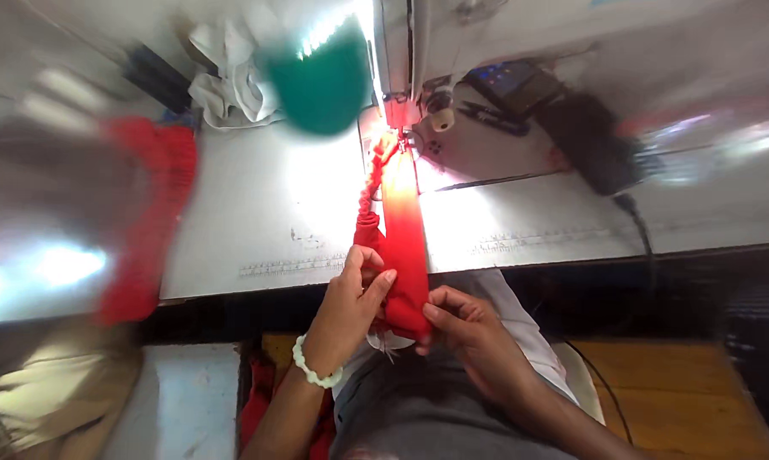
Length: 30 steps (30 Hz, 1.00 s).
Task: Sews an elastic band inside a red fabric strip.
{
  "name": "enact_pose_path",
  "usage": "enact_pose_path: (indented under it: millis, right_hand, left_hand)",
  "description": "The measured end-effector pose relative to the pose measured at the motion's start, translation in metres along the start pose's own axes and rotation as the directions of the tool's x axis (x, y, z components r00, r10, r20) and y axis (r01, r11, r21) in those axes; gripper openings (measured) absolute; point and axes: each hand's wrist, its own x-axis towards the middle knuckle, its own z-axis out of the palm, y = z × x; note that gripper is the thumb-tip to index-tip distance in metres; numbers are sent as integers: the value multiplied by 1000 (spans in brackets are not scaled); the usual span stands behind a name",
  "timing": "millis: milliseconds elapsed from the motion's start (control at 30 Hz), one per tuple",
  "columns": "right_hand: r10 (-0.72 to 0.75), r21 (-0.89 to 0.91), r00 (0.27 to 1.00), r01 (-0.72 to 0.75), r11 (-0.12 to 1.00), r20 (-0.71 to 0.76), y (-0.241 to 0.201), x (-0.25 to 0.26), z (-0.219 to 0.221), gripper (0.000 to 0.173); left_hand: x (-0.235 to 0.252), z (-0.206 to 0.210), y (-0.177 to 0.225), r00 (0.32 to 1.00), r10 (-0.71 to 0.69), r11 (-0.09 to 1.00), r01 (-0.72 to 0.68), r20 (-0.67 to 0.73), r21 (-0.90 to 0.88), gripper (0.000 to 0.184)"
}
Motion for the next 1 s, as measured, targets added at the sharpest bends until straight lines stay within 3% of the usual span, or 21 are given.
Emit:
enact_pose_path:
  millis: [67,133,233,300,367,433,500,567,733,1000]
  right_hand:
    - [7,1,1000,-7,1000,-4,0,0,0,12]
    - [-10,2,1000,10,1000,-7,1,0,-1,11]
    - [-53,-22,999,53,998,-3,2,-2,-2,9]
    - [-162,-164,987,163,973,20,3,-2,-6,12]
    - [-407,-467,910,396,791,81,4,3,-12,19]
    - [-664,-722,718,573,389,212,0,16,-21,23]
    - [-738,-794,565,604,66,368,-12,31,-28,18]
    - [-714,-758,484,645,-101,507,-22,47,-31,21]
    - [-577,-592,355,751,-293,736,-32,69,-31,16]
    - [-550,-537,284,754,-377,785,-33,69,-35,13]
  left_hand:
    - [2,3,-5,998,39,945,-21,49,-326,17]
    - [7,7,-6,996,53,868,-12,68,-497,18]
    - [10,9,-5,991,35,838,41,128,-544,17]
    - [10,8,-4,984,18,829,84,177,-552,18]
    - [10,6,-5,982,0,817,110,191,-566,18]
    - [11,3,-5,981,-2,793,119,193,-598,19]
    - [12,1,-6,980,-8,772,133,199,-621,21]
    - [13,1,-5,978,-23,766,151,209,-625,23]
    - [14,4,-3,970,-32,762,179,240,-622,23]
    - [13,4,-2,964,12,779,158,267,-607,21]
